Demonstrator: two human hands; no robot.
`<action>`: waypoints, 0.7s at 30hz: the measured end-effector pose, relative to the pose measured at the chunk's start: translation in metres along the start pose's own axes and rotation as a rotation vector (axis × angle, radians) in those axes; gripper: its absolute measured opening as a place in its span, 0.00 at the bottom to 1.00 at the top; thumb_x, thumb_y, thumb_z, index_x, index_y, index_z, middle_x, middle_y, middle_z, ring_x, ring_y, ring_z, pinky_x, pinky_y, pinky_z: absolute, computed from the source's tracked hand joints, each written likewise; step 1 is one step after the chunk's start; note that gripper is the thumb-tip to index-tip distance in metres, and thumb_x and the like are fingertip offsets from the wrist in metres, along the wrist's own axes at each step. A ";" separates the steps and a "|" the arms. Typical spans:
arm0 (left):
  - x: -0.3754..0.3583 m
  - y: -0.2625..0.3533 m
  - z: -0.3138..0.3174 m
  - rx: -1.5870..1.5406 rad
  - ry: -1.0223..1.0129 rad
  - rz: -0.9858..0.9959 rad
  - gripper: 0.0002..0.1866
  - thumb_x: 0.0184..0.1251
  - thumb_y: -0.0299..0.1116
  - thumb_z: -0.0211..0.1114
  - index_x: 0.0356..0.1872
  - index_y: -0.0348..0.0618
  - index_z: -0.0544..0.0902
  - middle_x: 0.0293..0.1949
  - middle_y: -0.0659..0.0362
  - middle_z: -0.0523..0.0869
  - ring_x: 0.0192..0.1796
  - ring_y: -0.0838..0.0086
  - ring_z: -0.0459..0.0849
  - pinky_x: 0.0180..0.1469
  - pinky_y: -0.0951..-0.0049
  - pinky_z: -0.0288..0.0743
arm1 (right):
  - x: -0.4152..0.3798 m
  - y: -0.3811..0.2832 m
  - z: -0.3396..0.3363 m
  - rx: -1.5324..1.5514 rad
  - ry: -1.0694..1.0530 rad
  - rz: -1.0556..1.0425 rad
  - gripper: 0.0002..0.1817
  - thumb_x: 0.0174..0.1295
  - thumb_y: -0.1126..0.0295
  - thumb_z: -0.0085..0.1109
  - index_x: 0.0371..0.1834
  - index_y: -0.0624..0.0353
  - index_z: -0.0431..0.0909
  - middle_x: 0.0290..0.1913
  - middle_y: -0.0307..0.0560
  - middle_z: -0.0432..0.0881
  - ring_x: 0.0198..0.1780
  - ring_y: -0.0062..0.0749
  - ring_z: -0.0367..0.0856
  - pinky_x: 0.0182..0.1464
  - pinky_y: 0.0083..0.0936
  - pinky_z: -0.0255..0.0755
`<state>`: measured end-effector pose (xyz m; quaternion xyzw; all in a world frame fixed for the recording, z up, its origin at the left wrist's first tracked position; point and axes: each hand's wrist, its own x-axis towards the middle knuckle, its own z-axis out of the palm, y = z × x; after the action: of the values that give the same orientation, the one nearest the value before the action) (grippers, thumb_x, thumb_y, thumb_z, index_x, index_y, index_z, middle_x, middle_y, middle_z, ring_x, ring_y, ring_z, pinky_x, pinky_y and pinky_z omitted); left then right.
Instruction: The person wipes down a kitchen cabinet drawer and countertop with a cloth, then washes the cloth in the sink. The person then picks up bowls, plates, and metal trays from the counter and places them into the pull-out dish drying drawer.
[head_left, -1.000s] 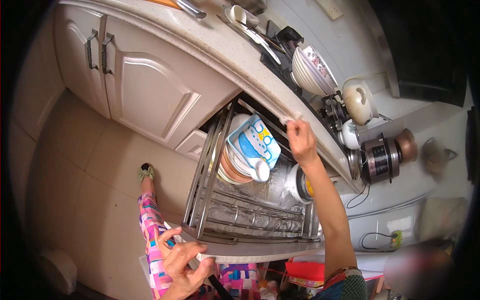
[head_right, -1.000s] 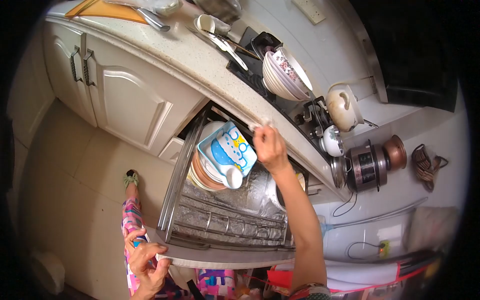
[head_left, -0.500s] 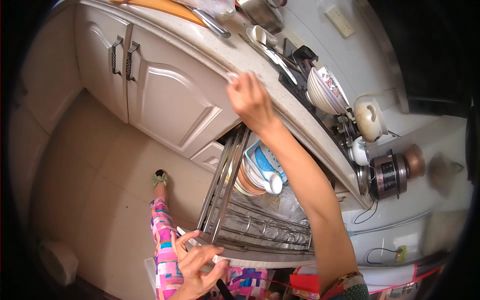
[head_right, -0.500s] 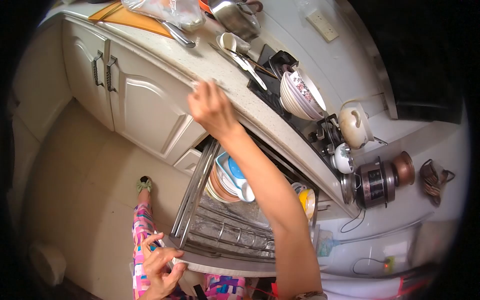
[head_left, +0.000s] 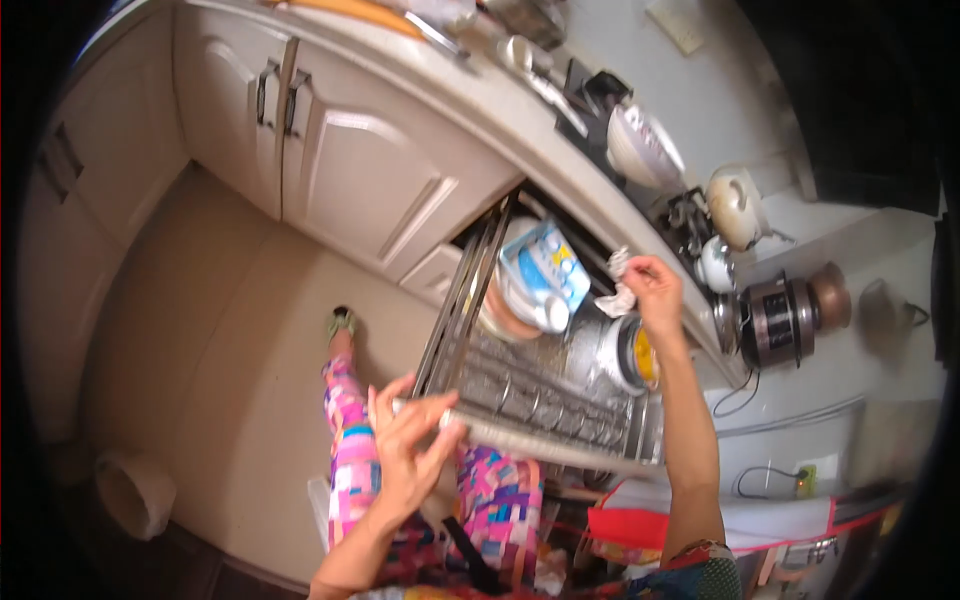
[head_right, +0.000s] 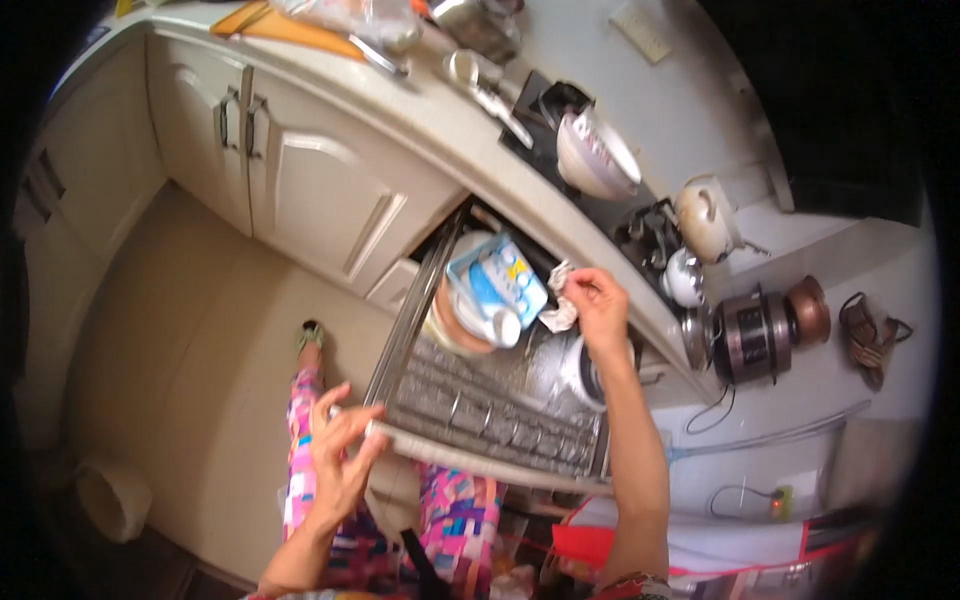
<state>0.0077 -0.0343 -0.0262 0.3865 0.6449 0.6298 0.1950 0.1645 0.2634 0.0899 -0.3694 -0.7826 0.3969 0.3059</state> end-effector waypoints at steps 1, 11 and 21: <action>-0.003 -0.005 -0.001 -0.056 -0.010 -0.001 0.15 0.55 0.36 0.58 0.42 0.41 0.80 0.41 0.56 0.81 0.57 0.59 0.67 0.61 0.58 0.54 | -0.023 -0.014 0.002 0.103 -0.023 0.067 0.05 0.55 0.78 0.54 0.35 0.66 0.73 0.37 0.44 0.77 0.37 0.23 0.76 0.40 0.19 0.70; -0.042 -0.050 -0.052 -0.568 0.359 -0.392 0.24 0.70 0.44 0.39 0.51 0.33 0.73 0.48 0.51 0.77 0.54 0.68 0.72 0.60 0.69 0.57 | -0.211 -0.063 0.071 -0.706 -0.237 -0.545 0.11 0.43 0.84 0.58 0.32 0.65 0.73 0.37 0.50 0.70 0.32 0.33 0.73 0.32 0.22 0.70; -0.061 -0.025 -0.083 -0.612 0.402 -0.420 0.27 0.68 0.51 0.42 0.47 0.34 0.75 0.44 0.52 0.80 0.52 0.69 0.73 0.62 0.63 0.53 | -0.202 -0.038 0.130 -1.031 -0.045 -1.113 0.09 0.46 0.80 0.55 0.33 0.65 0.74 0.32 0.47 0.72 0.27 0.31 0.70 0.27 0.22 0.67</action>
<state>-0.0214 -0.1326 -0.0539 0.0403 0.5182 0.8017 0.2953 0.1600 0.0306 0.0198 -0.0079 -0.9460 -0.2247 0.2335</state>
